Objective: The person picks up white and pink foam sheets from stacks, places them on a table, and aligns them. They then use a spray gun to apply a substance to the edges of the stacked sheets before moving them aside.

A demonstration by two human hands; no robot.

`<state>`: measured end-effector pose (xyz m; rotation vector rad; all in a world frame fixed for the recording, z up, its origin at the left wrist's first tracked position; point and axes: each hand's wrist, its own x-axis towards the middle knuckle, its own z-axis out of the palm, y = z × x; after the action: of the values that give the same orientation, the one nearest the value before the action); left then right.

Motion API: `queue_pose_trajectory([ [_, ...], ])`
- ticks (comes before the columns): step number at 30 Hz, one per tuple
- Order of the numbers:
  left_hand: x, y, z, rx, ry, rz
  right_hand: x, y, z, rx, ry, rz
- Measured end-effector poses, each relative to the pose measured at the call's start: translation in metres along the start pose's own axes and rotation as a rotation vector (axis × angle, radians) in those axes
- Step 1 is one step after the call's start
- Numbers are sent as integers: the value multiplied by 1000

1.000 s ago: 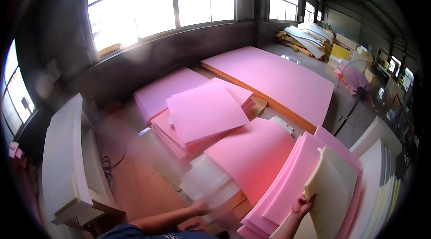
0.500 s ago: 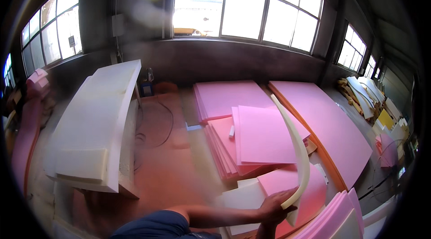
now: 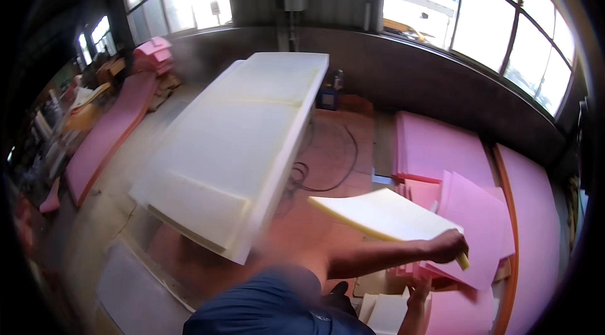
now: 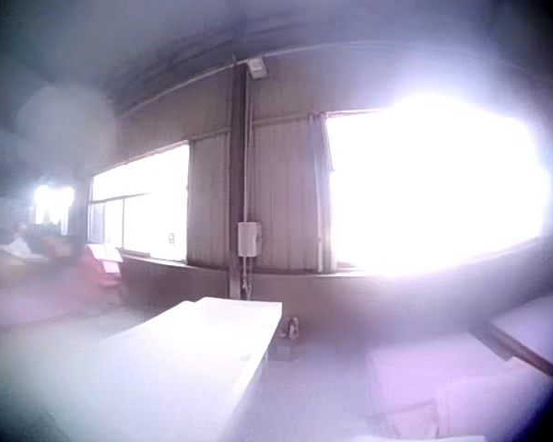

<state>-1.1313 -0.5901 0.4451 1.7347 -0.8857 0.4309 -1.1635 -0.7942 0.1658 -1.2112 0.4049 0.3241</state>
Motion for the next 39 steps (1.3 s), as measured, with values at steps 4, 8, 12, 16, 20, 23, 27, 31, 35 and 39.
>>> queue_pose_trajectory([
  [4, 19, -3, -39, -237, -30, -70, 100, 12, -29, -8, 52, -126],
  [8, 59, -20, -127, -584, -39, -362, 191, -13, -98, 68, 496, -133],
  [12, 112, -66, -211, -906, 47, -316, 219, -160, -198, 93, 821, -529],
  [16, 141, -89, -290, -900, 170, -235, 201, -293, -91, -48, 208, -844],
  [20, 165, -85, -344, -948, 419, -166, 233, -381, -31, -275, -226, -753],
  [23, 149, -76, -399, -723, 558, -246, 291, -362, 42, -176, -277, -599],
  [27, 164, -9, -450, -288, 608, -370, 335, -349, 111, 39, -406, -598],
  [31, 193, 52, -505, 30, 309, -239, 373, -401, 210, 132, -684, -560],
  [35, 47, 8, -577, 170, 428, -337, 373, -434, 339, 174, -972, -627],
  [39, -85, -25, -572, 224, 952, -760, 300, -458, 472, -94, -1142, -764],
])
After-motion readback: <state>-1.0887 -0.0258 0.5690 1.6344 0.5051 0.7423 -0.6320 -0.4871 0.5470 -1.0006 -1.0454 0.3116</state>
